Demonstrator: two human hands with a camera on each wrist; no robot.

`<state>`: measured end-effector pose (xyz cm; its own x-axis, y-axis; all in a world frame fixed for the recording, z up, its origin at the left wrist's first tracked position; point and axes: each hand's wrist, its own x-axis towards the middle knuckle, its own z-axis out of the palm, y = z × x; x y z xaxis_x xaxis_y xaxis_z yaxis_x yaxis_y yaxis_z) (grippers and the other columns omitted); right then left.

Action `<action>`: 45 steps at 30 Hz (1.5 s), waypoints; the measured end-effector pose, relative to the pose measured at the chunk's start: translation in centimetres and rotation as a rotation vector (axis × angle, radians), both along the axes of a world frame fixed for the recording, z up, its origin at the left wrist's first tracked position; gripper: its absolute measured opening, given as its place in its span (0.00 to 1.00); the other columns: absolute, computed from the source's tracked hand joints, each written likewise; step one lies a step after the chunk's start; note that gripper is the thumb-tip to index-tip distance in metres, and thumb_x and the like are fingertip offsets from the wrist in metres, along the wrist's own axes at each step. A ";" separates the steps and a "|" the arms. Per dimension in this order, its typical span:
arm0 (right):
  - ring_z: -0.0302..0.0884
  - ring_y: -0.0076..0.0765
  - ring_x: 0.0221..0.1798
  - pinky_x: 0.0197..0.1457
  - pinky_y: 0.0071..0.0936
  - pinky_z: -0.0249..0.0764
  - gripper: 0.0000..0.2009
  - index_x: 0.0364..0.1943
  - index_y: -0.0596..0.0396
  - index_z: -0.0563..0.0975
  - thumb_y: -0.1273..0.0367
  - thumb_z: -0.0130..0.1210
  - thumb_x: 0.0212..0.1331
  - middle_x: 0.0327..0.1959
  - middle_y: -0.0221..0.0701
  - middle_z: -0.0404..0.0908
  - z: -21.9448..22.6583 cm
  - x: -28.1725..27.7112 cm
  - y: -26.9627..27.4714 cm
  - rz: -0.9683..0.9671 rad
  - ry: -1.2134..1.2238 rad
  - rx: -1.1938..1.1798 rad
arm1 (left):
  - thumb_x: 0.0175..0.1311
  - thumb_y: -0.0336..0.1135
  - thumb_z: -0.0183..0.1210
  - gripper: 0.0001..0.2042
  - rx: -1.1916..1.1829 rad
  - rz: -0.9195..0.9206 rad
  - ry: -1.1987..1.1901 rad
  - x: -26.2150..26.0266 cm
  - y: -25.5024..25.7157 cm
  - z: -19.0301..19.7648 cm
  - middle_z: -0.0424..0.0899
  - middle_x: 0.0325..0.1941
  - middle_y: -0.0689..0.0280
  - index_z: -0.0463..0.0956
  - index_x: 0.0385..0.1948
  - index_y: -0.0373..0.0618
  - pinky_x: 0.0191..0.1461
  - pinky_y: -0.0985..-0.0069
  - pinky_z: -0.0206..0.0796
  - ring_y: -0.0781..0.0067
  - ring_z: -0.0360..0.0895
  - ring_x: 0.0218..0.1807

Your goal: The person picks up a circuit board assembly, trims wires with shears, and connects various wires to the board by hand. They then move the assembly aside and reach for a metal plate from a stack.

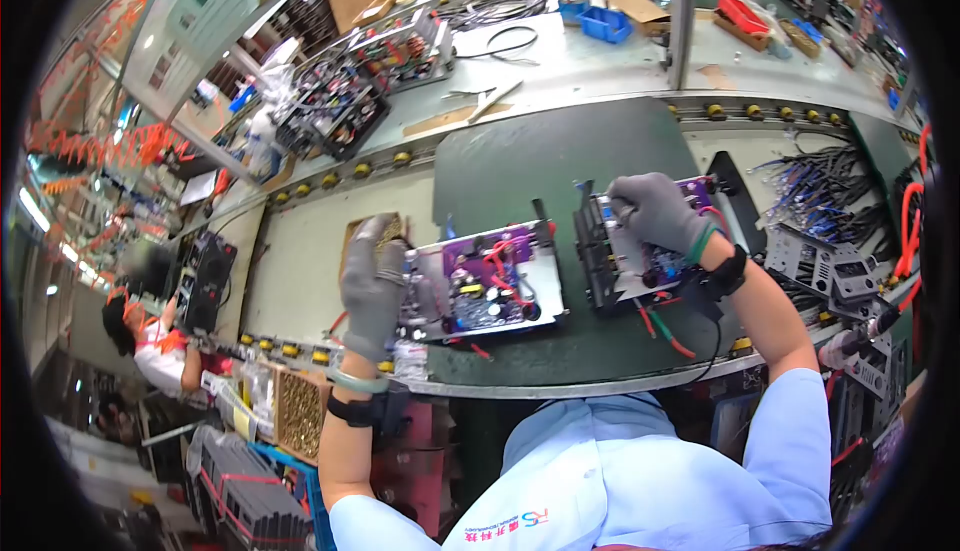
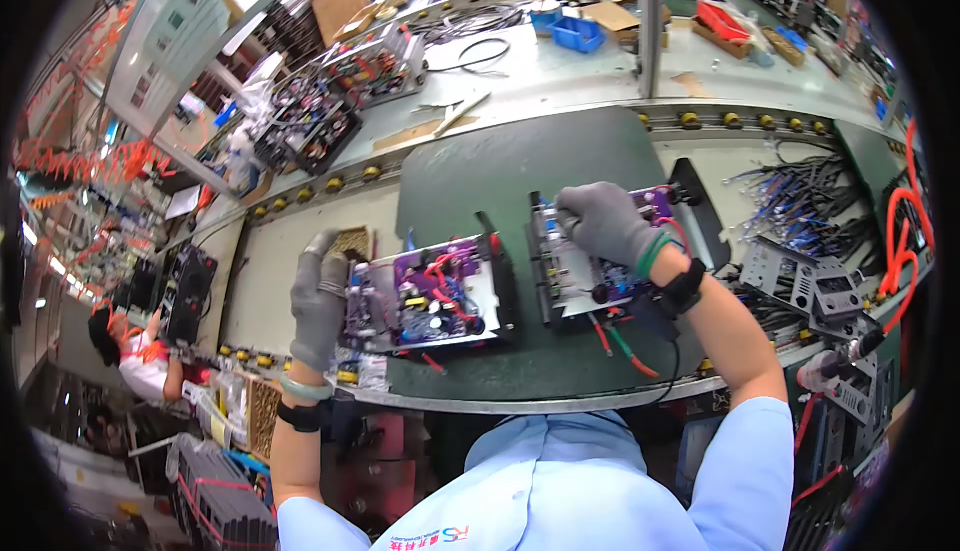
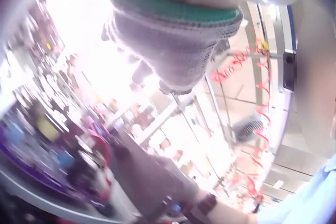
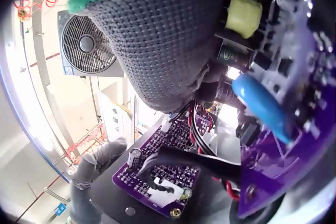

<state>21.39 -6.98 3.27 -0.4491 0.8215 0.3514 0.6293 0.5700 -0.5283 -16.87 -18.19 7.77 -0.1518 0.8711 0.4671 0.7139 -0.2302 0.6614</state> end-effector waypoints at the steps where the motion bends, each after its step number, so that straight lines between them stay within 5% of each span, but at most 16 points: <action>1: 0.82 0.55 0.35 0.39 0.47 0.77 0.05 0.33 0.51 0.82 0.70 0.56 0.55 0.28 0.44 0.82 0.0 -0.1 0.0 0.026 0.006 0.001 | 0.71 0.43 0.57 0.20 -0.102 0.064 -0.283 -3.8 -0.7 -2.6 0.81 0.57 0.55 0.75 0.56 0.37 0.65 0.69 0.65 0.58 0.76 0.61; 3: 0.82 0.56 0.34 0.38 0.45 0.76 0.05 0.34 0.53 0.82 0.71 0.56 0.56 0.28 0.45 0.82 0.1 0.0 -0.2 0.019 0.018 0.028 | 0.70 0.38 0.56 0.19 -0.550 0.086 -0.763 -12.4 -1.5 -11.4 0.79 0.58 0.57 0.73 0.60 0.40 0.64 0.71 0.67 0.63 0.76 0.59; 7: 0.81 0.57 0.33 0.37 0.45 0.76 0.05 0.34 0.56 0.81 0.72 0.56 0.57 0.28 0.46 0.81 0.6 0.2 -0.4 0.072 0.028 0.020 | 0.73 0.43 0.50 0.21 -0.644 0.174 -1.079 -9.0 -5.2 -20.6 0.80 0.57 0.60 0.73 0.61 0.42 0.63 0.72 0.67 0.66 0.76 0.59; 9: 0.81 0.57 0.34 0.37 0.42 0.76 0.05 0.35 0.57 0.80 0.74 0.55 0.58 0.28 0.47 0.81 0.7 0.8 -0.3 0.075 0.017 0.026 | 0.74 0.46 0.48 0.21 -0.633 0.119 -1.142 -6.4 -5.3 -20.8 0.80 0.57 0.62 0.73 0.61 0.42 0.63 0.72 0.68 0.68 0.76 0.58; 17: 0.77 0.25 0.32 0.39 0.25 0.73 0.04 0.36 0.64 0.78 0.80 0.52 0.61 0.28 0.35 0.82 -0.8 12.4 0.3 -0.069 0.068 -0.143 | 0.79 0.56 0.41 0.25 -0.470 -0.159 -1.352 8.7 -4.1 -17.3 0.82 0.51 0.67 0.74 0.59 0.45 0.57 0.74 0.71 0.76 0.78 0.53; 19: 0.77 0.25 0.34 0.43 0.24 0.73 0.03 0.36 0.64 0.78 0.80 0.53 0.62 0.30 0.35 0.82 -2.0 17.6 0.9 -0.121 0.012 -0.065 | 0.77 0.56 0.43 0.26 -0.593 0.017 -1.089 11.9 -2.9 -22.0 0.82 0.50 0.62 0.74 0.58 0.42 0.59 0.71 0.69 0.71 0.77 0.54; 21: 0.81 0.31 0.38 0.46 0.27 0.74 0.04 0.38 0.63 0.79 0.78 0.54 0.62 0.32 0.35 0.83 -0.9 20.0 -0.3 -0.194 -0.022 -0.075 | 0.76 0.51 0.48 0.24 -0.753 -0.399 -0.728 10.9 -1.9 -18.6 0.80 0.53 0.62 0.73 0.59 0.39 0.61 0.70 0.67 0.70 0.76 0.54; 22: 0.81 0.33 0.38 0.46 0.27 0.74 0.04 0.38 0.62 0.79 0.77 0.55 0.62 0.33 0.36 0.83 -1.0 21.3 -0.8 -0.205 -0.057 0.009 | 0.75 0.49 0.50 0.26 -0.758 -0.481 -0.718 10.4 -2.5 -14.1 0.78 0.59 0.59 0.70 0.65 0.40 0.64 0.74 0.66 0.72 0.73 0.61; 23: 0.82 0.34 0.38 0.47 0.28 0.74 0.04 0.38 0.61 0.79 0.75 0.55 0.62 0.33 0.36 0.84 -1.0 22.6 -1.1 -0.217 -0.091 0.097 | 0.72 0.46 0.55 0.24 -0.882 -0.481 -0.766 9.1 -1.6 -15.8 0.82 0.55 0.60 0.73 0.62 0.41 0.58 0.72 0.70 0.73 0.77 0.57; 25: 0.82 0.35 0.39 0.47 0.29 0.74 0.05 0.38 0.61 0.79 0.74 0.56 0.62 0.34 0.36 0.84 -0.9 24.7 -1.3 -0.279 -0.079 0.111 | 0.68 0.47 0.59 0.17 -0.669 -0.171 -0.535 4.5 -0.3 -18.5 0.87 0.37 0.64 0.83 0.49 0.44 0.46 0.70 0.74 0.74 0.82 0.40; 27: 0.82 0.35 0.39 0.47 0.29 0.74 0.05 0.39 0.60 0.79 0.73 0.57 0.62 0.35 0.37 0.85 -1.4 26.0 -2.3 -0.360 -0.063 0.125 | 0.65 0.45 0.57 0.15 -0.520 0.327 0.122 -1.7 1.6 -19.8 0.87 0.38 0.53 0.84 0.42 0.46 0.46 0.61 0.74 0.54 0.84 0.41; 28: 0.83 0.36 0.40 0.47 0.30 0.75 0.07 0.39 0.59 0.80 0.71 0.58 0.61 0.36 0.37 0.85 -1.2 25.7 -2.5 -0.378 -0.071 0.133 | 0.63 0.46 0.55 0.15 -0.364 0.368 0.238 -6.0 1.9 -22.2 0.86 0.41 0.52 0.84 0.39 0.46 0.48 0.56 0.73 0.47 0.82 0.44; 31: 0.86 0.43 0.42 0.46 0.34 0.77 0.09 0.39 0.55 0.83 0.66 0.60 0.58 0.37 0.39 0.87 -0.5 24.1 -3.5 -0.496 -0.048 0.197 | 0.66 0.45 0.55 0.16 -0.390 0.443 0.992 -16.8 1.8 -33.8 0.85 0.35 0.54 0.81 0.38 0.40 0.37 0.62 0.69 0.61 0.79 0.33; 33: 0.86 0.46 0.42 0.45 0.36 0.78 0.11 0.40 0.57 0.84 0.67 0.60 0.56 0.36 0.41 0.87 0.4 23.3 -4.0 -0.486 -0.037 0.114 | 0.66 0.45 0.55 0.16 -0.607 0.394 0.798 -15.3 2.3 -30.9 0.85 0.35 0.55 0.81 0.39 0.40 0.36 0.64 0.68 0.63 0.78 0.32; 38: 0.85 0.48 0.37 0.42 0.40 0.79 0.11 0.41 0.46 0.83 0.65 0.61 0.53 0.32 0.37 0.86 -2.5 23.5 -3.1 -0.489 -0.056 0.206 | 0.67 0.43 0.55 0.15 -0.637 0.472 0.675 -13.5 5.4 -25.4 0.85 0.34 0.57 0.80 0.41 0.40 0.34 0.68 0.66 0.68 0.76 0.31; 45: 0.84 0.47 0.33 0.38 0.42 0.78 0.09 0.38 0.48 0.83 0.68 0.59 0.51 0.27 0.38 0.84 -1.4 11.1 -4.4 -0.526 -0.127 0.193 | 0.69 0.41 0.55 0.13 -0.522 0.563 0.471 -15.7 4.0 -20.3 0.85 0.34 0.60 0.79 0.43 0.40 0.31 0.74 0.63 0.75 0.73 0.28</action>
